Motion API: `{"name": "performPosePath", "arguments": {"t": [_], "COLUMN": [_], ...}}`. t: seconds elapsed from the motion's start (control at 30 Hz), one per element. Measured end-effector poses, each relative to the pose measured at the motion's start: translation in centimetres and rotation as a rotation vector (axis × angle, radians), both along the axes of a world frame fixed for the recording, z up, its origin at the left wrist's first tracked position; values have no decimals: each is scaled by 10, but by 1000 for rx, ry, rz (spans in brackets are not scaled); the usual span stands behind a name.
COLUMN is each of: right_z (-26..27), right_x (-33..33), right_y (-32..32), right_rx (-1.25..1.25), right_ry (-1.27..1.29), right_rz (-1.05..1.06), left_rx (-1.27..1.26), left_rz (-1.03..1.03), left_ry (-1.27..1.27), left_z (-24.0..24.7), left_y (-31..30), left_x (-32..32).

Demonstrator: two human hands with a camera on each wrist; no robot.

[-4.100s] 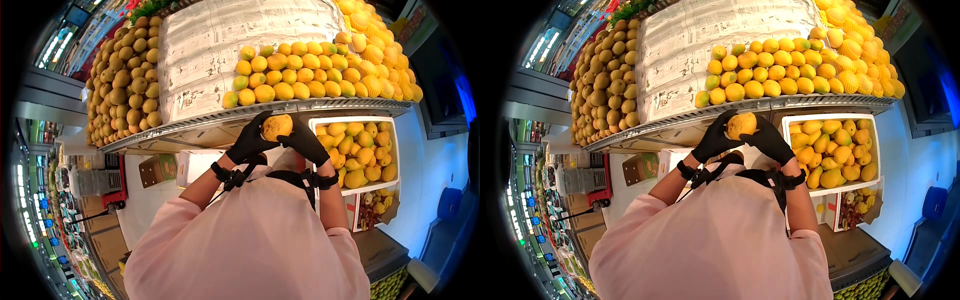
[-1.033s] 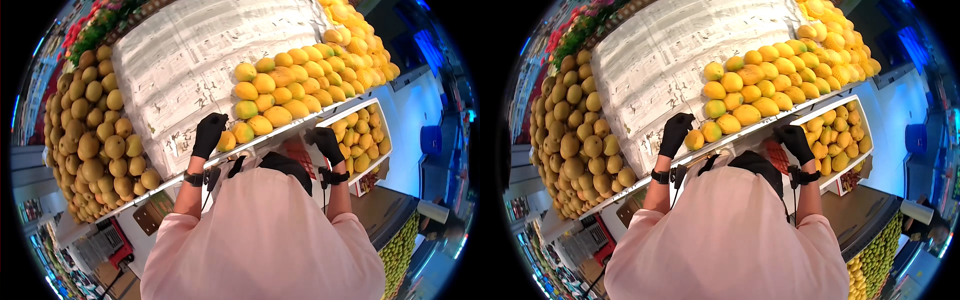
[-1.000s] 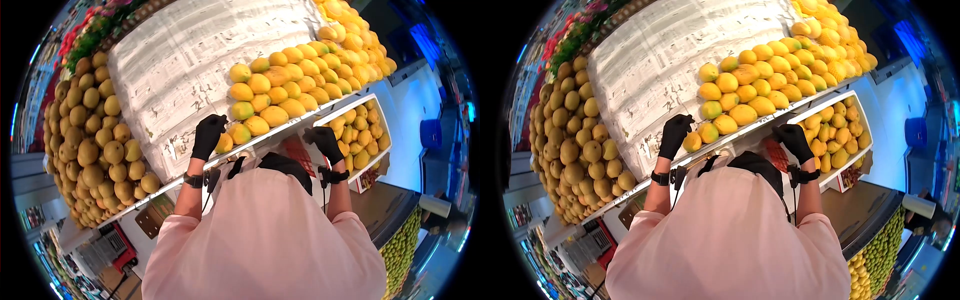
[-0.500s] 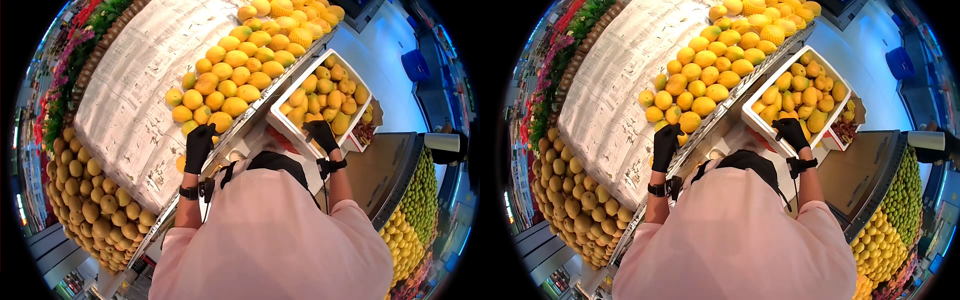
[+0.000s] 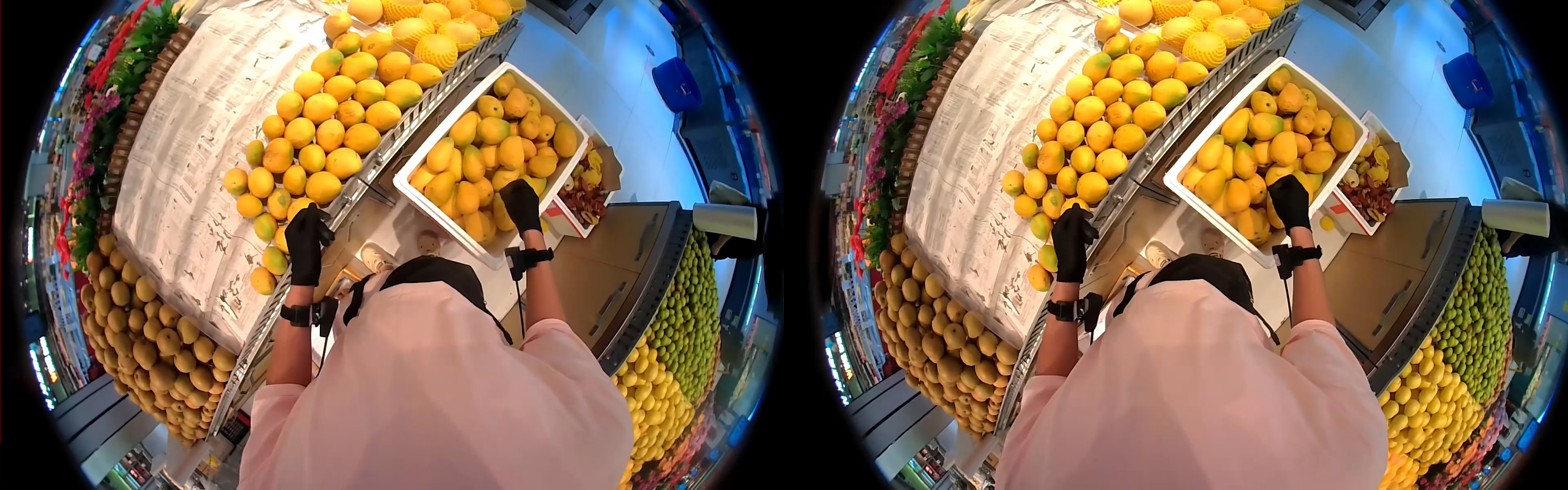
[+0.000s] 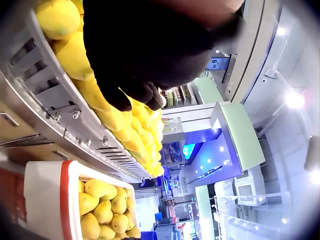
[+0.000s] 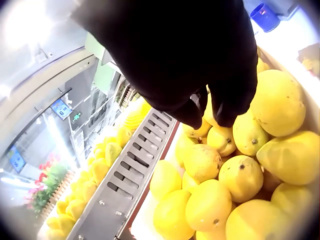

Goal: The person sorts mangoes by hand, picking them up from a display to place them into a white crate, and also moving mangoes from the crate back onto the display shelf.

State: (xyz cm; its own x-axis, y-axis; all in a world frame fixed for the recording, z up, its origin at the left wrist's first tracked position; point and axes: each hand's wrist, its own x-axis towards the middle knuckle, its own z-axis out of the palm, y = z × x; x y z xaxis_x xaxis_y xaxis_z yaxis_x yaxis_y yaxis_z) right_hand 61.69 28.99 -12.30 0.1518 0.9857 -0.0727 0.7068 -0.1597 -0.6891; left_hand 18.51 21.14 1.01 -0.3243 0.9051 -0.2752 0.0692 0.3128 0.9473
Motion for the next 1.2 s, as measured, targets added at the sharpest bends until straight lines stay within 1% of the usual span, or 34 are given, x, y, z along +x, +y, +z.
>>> {"name": "performPosePath", "arguments": {"t": [0.07,0.1,0.13,0.2,0.23,0.33,0.37,0.47,0.53,0.63,0.73,0.77,0.9,1.0,1.03,1.07,1.13,1.2], "right_z": [-3,-6,-9,10,5,-16,-13,-8,-20,-11,6,22,52,76,89,73,79,101], "right_x": [7,13,17,11,12,11,8,-8,-11,-13,-4,-2,-6,-19,-26,-31,-55,-78], "right_y": [14,23,30,44,55,77,84,97,100,102,95,92,89,81,76,75,65,54], "right_rx": [47,131,139,155,57,77,-46,-202,-182,-194,-60,-13,-146,-251,-365,-371,-604,-329], "right_ry": [-36,-103,-122,-160,-230,-384,-371,-440,-477,-465,-347,-251,525,1108,1325,1424,1765,1325], "right_rz": [-63,-24,-54,-110,-153,-168,-159,-174,-194,-207,-210,-197,-1,154,230,352,270,636], "left_rx": [26,13,13,13,5,-1,5,-8,-8,11,22,29,103,84,119,144,195,184], "left_rz": [27,40,38,38,46,74,84,111,116,118,150,160,112,33,-13,-18,-21,20], "left_ry": [-6,-24,-31,-46,-35,-6,1,8,0,-15,-18,-17,-81,-117,-134,-164,-214,-196], "left_z": [-4,-4,-7,-12,-11,-9,-9,-8,-8,-8,-2,0,-6,-4,-8,-11,-14,-4], "left_y": [-3,-4,-6,-10,-12,-18,-20,-27,-32,-35,-35,-34,-30,-18,-14,-10,-1,10], "left_x": [8,12,16,22,25,31,32,37,43,49,56,59,69,83,84,87,97,113]}}
